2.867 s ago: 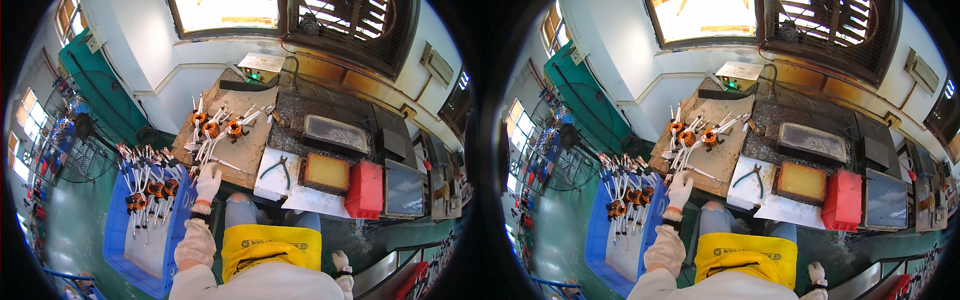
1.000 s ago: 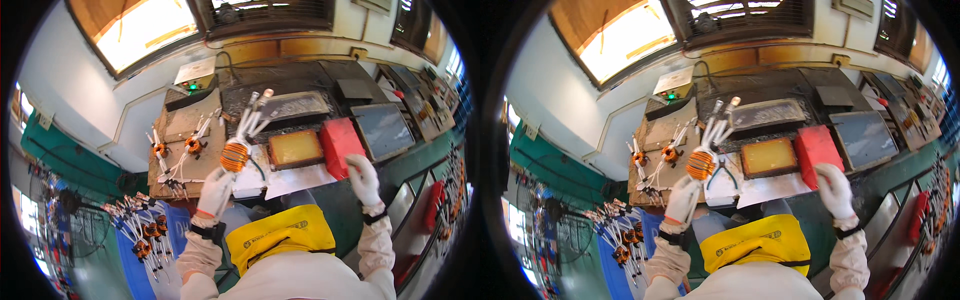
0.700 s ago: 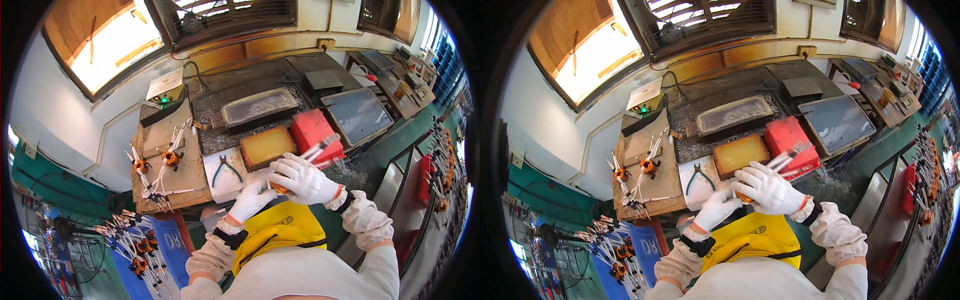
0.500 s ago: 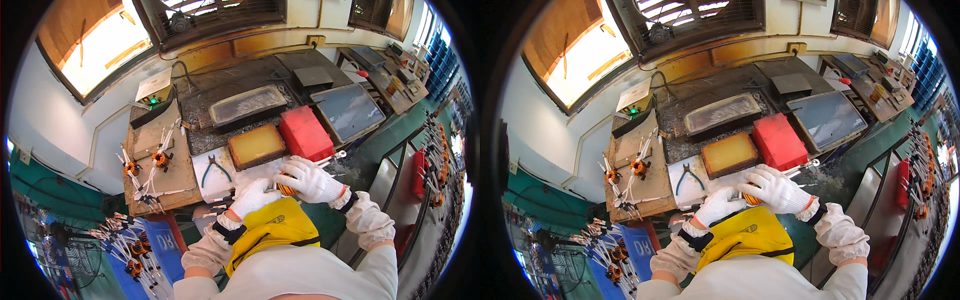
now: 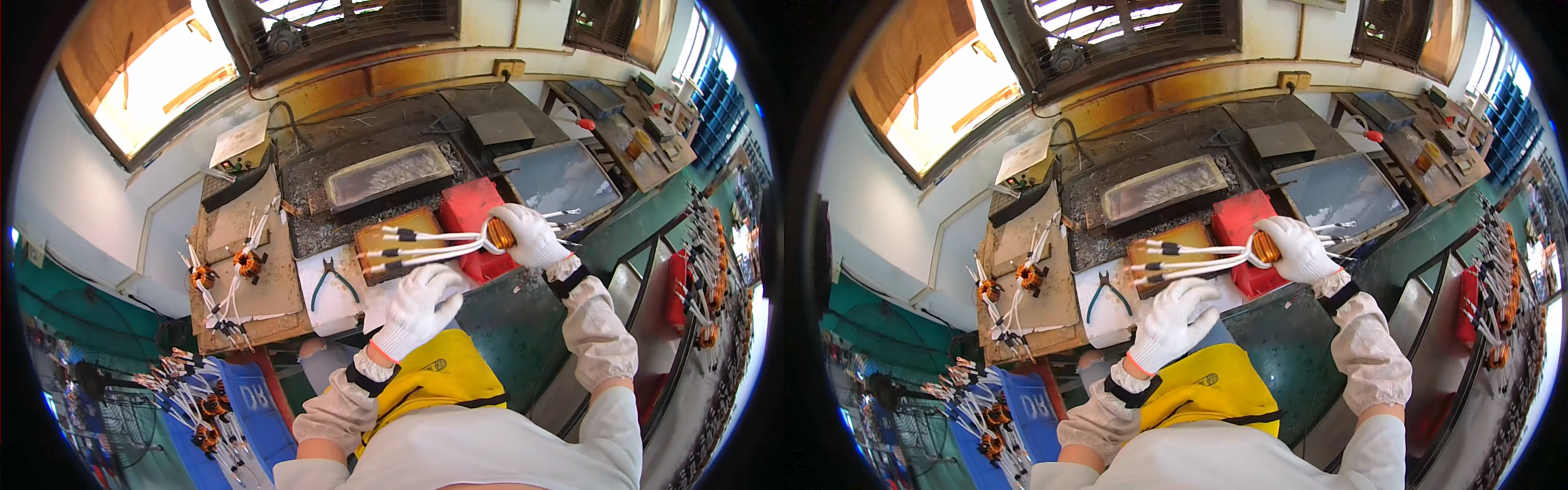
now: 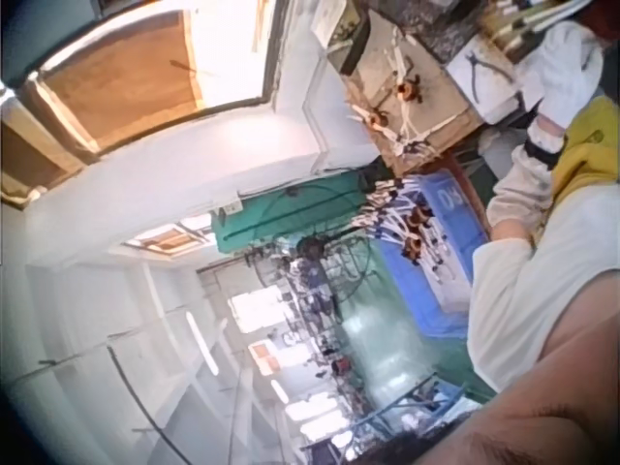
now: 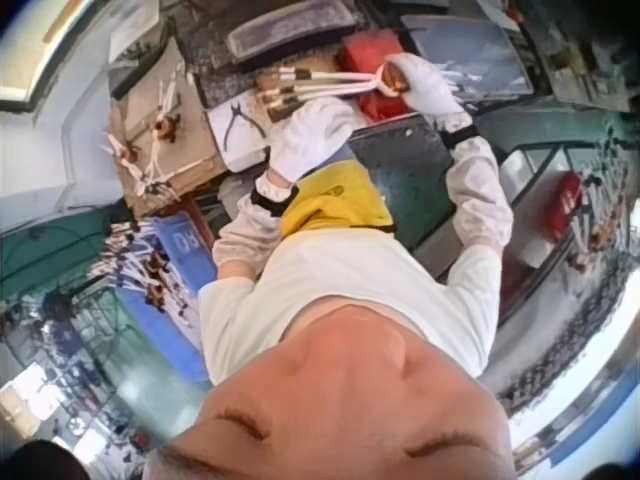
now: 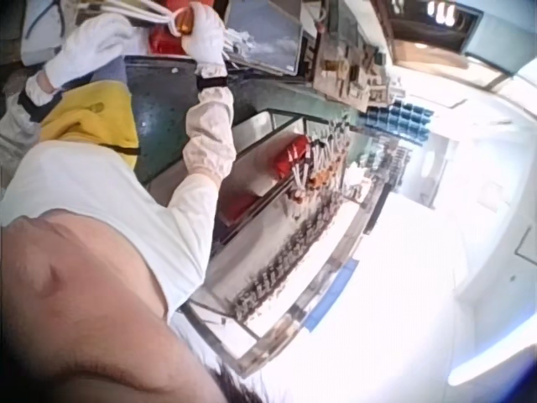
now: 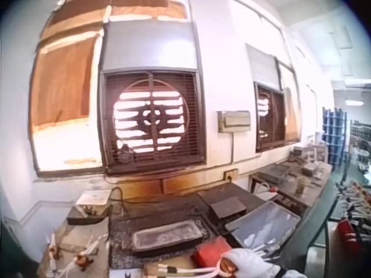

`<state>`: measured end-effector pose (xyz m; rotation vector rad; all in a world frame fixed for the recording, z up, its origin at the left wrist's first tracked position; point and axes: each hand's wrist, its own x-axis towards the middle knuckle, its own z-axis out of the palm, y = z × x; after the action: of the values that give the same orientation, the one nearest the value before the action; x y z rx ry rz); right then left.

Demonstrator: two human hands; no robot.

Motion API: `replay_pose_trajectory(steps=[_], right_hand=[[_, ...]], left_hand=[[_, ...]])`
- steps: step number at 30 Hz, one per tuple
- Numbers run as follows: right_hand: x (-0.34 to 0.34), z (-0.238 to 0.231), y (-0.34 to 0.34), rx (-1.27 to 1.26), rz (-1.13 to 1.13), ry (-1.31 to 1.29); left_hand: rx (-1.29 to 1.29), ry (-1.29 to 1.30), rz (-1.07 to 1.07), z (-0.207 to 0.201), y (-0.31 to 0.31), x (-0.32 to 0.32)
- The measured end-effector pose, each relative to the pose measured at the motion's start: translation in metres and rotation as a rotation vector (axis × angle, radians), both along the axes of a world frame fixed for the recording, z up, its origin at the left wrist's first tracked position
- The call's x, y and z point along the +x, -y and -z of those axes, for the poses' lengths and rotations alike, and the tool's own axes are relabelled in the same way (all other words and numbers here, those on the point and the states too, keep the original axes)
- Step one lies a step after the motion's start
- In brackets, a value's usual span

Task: Dipping bundles of electrical wire ends into a molten solder bath to tin them.

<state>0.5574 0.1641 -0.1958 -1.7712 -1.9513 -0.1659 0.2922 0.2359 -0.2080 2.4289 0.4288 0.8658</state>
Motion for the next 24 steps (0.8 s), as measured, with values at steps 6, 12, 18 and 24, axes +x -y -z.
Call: replay_pose_trajectory(steps=[6, 12, 18, 24], right_hand=[[0.028, 0.011, -0.011, -0.122, 0.087, -0.124], [0.016, 0.007, -0.020, -0.128, 0.102, -0.170], [0.016, 0.006, -0.017, -0.153, 0.143, -0.210], [0.019, 0.009, -0.020, -0.135, 0.139, -0.213]], left_hand=[[0.167, -0.008, -0.070, 0.011, -0.004, 0.032], [0.599, -0.041, -0.439, 0.053, -0.042, 0.108], [0.583, -0.247, -0.439, 0.057, -0.053, 0.113], [0.527, -0.222, -0.405, 0.058, -0.050, 0.112]])
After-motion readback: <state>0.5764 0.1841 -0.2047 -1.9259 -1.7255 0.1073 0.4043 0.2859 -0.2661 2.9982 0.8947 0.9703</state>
